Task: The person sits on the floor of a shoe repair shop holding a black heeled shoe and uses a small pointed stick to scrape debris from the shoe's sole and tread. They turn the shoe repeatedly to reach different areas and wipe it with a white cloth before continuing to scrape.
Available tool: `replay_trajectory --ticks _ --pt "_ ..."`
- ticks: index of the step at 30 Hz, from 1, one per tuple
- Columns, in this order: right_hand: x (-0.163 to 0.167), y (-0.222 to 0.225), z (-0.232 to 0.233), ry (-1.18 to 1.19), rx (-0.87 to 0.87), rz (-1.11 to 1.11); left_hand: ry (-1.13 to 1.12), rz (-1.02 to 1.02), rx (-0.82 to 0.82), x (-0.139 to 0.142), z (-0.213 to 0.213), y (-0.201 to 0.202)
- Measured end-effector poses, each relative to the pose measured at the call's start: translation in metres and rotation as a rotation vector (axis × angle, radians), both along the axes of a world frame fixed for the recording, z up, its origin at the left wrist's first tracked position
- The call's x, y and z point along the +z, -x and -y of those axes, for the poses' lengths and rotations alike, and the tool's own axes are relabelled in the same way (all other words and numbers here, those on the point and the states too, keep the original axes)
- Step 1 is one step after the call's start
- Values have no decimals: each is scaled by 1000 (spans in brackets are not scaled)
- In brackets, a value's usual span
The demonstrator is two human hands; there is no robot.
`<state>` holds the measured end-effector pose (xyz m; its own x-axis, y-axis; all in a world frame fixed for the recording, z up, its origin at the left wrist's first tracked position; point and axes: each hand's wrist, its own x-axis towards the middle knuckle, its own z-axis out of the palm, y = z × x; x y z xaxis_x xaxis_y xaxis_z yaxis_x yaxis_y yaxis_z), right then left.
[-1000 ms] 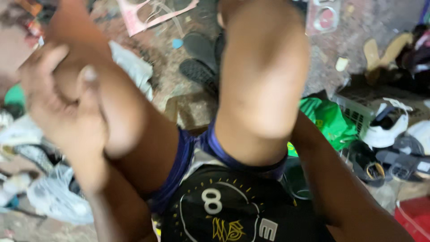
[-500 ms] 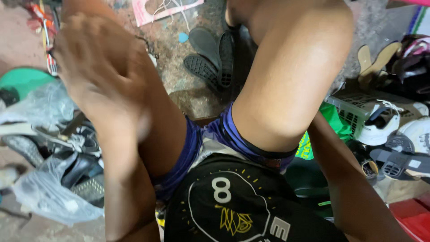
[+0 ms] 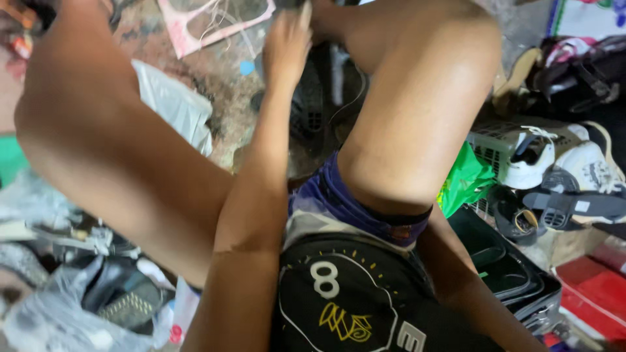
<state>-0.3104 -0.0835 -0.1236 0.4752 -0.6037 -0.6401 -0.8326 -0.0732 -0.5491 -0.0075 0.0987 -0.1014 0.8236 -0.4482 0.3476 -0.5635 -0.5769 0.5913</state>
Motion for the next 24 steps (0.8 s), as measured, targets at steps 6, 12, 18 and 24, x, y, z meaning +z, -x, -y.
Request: replay_trajectory --ticks 6,12,18,24 --pt "5 -8 -7 25 -54 13 -380 -1313 409 -53 -18 82" --pt "12 -12 -17 -3 -88 -8 -568 -1147 194 -80 2 77" --pt "20 -10 -20 -3 -131 9 -564 -1199 167 -108 12 81" --pt "33 -25 -18 15 -141 95 -481 -1053 146 -105 10 82"
